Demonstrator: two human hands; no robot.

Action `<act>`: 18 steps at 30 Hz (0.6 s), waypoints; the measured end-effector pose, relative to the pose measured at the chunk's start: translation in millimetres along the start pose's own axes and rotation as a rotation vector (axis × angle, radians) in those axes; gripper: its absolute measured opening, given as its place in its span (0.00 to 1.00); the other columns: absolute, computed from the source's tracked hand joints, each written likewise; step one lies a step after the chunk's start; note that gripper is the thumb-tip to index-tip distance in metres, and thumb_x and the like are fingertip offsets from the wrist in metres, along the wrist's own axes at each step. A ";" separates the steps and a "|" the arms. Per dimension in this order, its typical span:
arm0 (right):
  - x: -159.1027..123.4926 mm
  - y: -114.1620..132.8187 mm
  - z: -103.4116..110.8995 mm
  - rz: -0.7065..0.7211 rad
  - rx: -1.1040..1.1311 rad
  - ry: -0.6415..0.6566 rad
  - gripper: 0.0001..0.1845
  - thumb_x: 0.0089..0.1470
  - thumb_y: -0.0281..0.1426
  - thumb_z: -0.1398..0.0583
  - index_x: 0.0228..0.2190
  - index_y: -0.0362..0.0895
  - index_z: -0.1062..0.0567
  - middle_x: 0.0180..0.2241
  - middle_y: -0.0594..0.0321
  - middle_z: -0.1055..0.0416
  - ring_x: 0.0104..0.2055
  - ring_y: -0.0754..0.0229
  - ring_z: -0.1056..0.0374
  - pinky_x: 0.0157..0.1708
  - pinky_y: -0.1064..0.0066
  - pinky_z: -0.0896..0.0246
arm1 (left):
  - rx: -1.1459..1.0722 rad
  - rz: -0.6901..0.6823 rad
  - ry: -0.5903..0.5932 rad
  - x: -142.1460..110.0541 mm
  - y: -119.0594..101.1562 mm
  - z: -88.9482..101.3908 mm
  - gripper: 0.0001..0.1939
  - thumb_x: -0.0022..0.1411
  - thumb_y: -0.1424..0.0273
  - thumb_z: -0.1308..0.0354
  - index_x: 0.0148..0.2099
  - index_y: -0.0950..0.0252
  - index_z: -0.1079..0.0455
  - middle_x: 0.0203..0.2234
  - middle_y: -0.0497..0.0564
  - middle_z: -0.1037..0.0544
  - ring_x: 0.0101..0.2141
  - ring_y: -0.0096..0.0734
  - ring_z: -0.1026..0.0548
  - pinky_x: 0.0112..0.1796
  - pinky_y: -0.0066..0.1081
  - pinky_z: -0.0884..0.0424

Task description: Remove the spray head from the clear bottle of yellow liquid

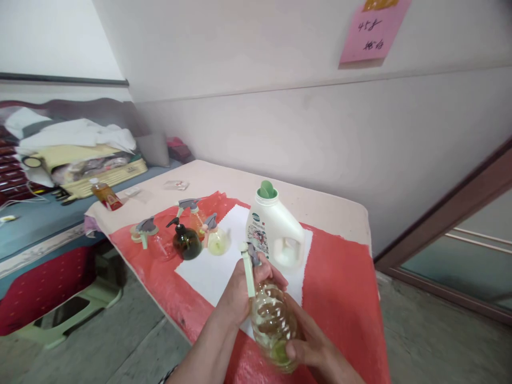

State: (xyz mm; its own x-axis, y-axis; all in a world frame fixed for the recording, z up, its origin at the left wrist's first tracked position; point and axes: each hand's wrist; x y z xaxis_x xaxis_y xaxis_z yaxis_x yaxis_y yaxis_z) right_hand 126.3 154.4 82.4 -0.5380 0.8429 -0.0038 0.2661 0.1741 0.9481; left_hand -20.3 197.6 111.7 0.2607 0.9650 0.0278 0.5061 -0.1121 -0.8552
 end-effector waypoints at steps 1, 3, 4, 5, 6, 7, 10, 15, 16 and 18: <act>0.8 -5.0 -0.1 0.046 -0.105 -0.019 0.43 0.41 0.50 0.35 0.56 0.49 0.40 0.50 0.53 0.31 0.50 0.45 0.33 0.48 0.54 0.36 | 0.025 0.002 -0.001 -0.7 0.7 -0.4 0.12 0.55 0.63 0.39 0.27 0.67 0.31 0.24 0.54 0.23 0.23 0.30 0.27 0.25 0.28 0.36; 1.4 -20.6 4.0 0.176 -0.454 -0.189 0.40 0.45 0.42 0.36 0.57 0.50 0.44 0.50 0.51 0.32 0.49 0.46 0.32 0.46 0.53 0.34 | 0.042 -0.009 -0.058 1.1 2.5 0.5 0.12 0.54 0.64 0.38 0.26 0.68 0.31 0.23 0.53 0.23 0.22 0.29 0.28 0.25 0.28 0.36; 1.1 -29.3 7.5 0.244 -0.676 -0.306 0.39 0.46 0.37 0.37 0.57 0.50 0.45 0.51 0.50 0.34 0.49 0.45 0.33 0.46 0.52 0.34 | 0.024 -0.029 -0.119 3.5 3.2 1.9 0.12 0.54 0.64 0.38 0.26 0.67 0.31 0.22 0.53 0.23 0.22 0.29 0.28 0.26 0.28 0.35; 0.5 -37.6 11.4 0.304 -0.895 -0.415 0.38 0.47 0.34 0.37 0.58 0.50 0.45 0.51 0.50 0.35 0.50 0.44 0.34 0.47 0.49 0.35 | -0.010 -0.058 -0.199 6.6 3.7 4.1 0.12 0.54 0.64 0.38 0.26 0.67 0.32 0.22 0.52 0.24 0.22 0.28 0.28 0.27 0.28 0.35; -0.4 -44.6 15.0 0.357 -1.087 -0.495 0.38 0.47 0.32 0.38 0.58 0.50 0.45 0.52 0.49 0.36 0.51 0.43 0.35 0.47 0.47 0.36 | -0.057 -0.093 -0.289 10.2 3.7 7.0 0.13 0.54 0.63 0.38 0.26 0.67 0.33 0.22 0.51 0.24 0.23 0.27 0.28 0.28 0.28 0.34; -1.4 -50.1 17.8 0.397 -1.235 -0.539 0.37 0.48 0.31 0.38 0.58 0.50 0.44 0.52 0.49 0.36 0.52 0.42 0.36 0.47 0.45 0.36 | -0.109 -0.131 -0.377 13.9 3.0 10.5 0.14 0.54 0.62 0.38 0.26 0.67 0.33 0.21 0.50 0.25 0.23 0.26 0.28 0.29 0.28 0.34; -3.4 -56.6 20.1 0.439 -1.386 -0.531 0.38 0.49 0.32 0.39 0.59 0.49 0.46 0.52 0.48 0.37 0.52 0.42 0.37 0.46 0.48 0.34 | -0.228 -0.223 -0.509 22.2 -2.5 22.2 0.14 0.55 0.61 0.38 0.27 0.66 0.34 0.19 0.47 0.27 0.24 0.25 0.28 0.32 0.28 0.33; -0.1 -48.8 15.6 0.232 -1.240 -0.562 0.39 0.46 0.31 0.39 0.58 0.51 0.47 0.53 0.53 0.39 0.53 0.44 0.37 0.47 0.51 0.34 | -0.190 -0.375 -0.540 20.0 -20.3 36.7 0.13 0.55 0.61 0.38 0.29 0.65 0.34 0.19 0.45 0.28 0.22 0.24 0.29 0.31 0.28 0.33; 0.8 -47.0 15.8 0.180 -1.197 -0.584 0.39 0.45 0.31 0.39 0.57 0.51 0.46 0.53 0.54 0.39 0.53 0.45 0.37 0.47 0.52 0.33 | -0.185 -0.404 -0.562 18.3 -24.8 39.8 0.13 0.56 0.61 0.38 0.29 0.65 0.33 0.18 0.44 0.29 0.21 0.23 0.31 0.30 0.27 0.33; 1.5 -44.7 17.4 0.098 -1.121 -0.618 0.38 0.44 0.32 0.39 0.56 0.52 0.44 0.53 0.56 0.38 0.53 0.46 0.36 0.46 0.54 0.33 | -0.201 -0.441 -0.596 15.1 -34.4 47.4 0.13 0.56 0.61 0.39 0.29 0.65 0.34 0.15 0.41 0.33 0.17 0.20 0.36 0.28 0.26 0.34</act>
State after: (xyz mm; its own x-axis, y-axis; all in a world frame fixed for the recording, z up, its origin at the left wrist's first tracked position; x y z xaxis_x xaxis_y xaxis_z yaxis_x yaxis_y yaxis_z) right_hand 127.5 156.7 34.6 -0.0158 0.9752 0.2207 -0.6939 -0.1696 0.6998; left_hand -72.7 227.2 117.0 -0.4586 0.8886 0.0124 0.6149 0.3273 -0.7175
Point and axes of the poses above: each hand's wrist, its own x-axis towards the middle knuckle, its own z-axis out of the back of the hand, y = z × x
